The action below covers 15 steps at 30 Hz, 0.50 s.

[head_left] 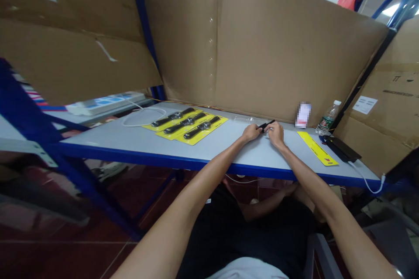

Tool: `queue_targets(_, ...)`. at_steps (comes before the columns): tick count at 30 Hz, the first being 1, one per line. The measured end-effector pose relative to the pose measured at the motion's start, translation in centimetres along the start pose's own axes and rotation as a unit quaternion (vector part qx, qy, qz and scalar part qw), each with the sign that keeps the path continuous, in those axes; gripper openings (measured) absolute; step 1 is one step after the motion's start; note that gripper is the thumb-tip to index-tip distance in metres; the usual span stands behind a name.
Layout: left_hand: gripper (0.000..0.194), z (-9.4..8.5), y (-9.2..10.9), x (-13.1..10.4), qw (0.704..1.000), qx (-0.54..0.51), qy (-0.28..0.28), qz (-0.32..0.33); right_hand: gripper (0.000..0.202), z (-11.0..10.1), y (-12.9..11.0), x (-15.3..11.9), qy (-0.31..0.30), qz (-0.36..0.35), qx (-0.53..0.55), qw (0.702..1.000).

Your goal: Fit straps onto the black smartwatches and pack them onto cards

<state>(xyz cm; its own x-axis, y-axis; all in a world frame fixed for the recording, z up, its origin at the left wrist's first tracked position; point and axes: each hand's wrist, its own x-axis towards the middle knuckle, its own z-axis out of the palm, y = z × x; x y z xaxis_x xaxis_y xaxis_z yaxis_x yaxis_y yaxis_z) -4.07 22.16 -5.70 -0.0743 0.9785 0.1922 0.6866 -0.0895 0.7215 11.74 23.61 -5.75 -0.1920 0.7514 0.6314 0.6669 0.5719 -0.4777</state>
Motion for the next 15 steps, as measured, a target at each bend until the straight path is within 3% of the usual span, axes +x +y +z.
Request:
queue_targets(3, 0.027, -0.04, -0.03, -0.1, 1.0, -0.007, 0.002, 0.007, 0.023, -0.03, 0.26, 0.23, 0.023, 0.064, 0.014, 0.998)
queue_targets(6, 0.027, -0.02, -0.11, -0.09, 1.0, -0.016, 0.006, 0.01, 0.016, 0.12, 0.39, 0.35, -0.026, 0.135, 0.004, 0.99)
queue_targets(8, 0.027, 0.0, -0.18, -0.03, 1.0, -0.021, 0.007, 0.012, 0.013, 0.27, 0.51, 0.35, -0.052, 0.118, 0.013, 0.992)
queue_targets(11, 0.026, 0.03, -0.26, 0.02, 1.0, -0.023, 0.005, 0.014, 0.021, 0.42, 0.74, 0.29, -0.03, 0.064, 0.036, 0.997)
queue_targets(15, 0.027, 0.0, -0.24, 0.0, 1.0, -0.025, 0.0, 0.015, 0.023, 0.42, 0.8, 0.32, -0.004, 0.111, 0.027, 0.993)
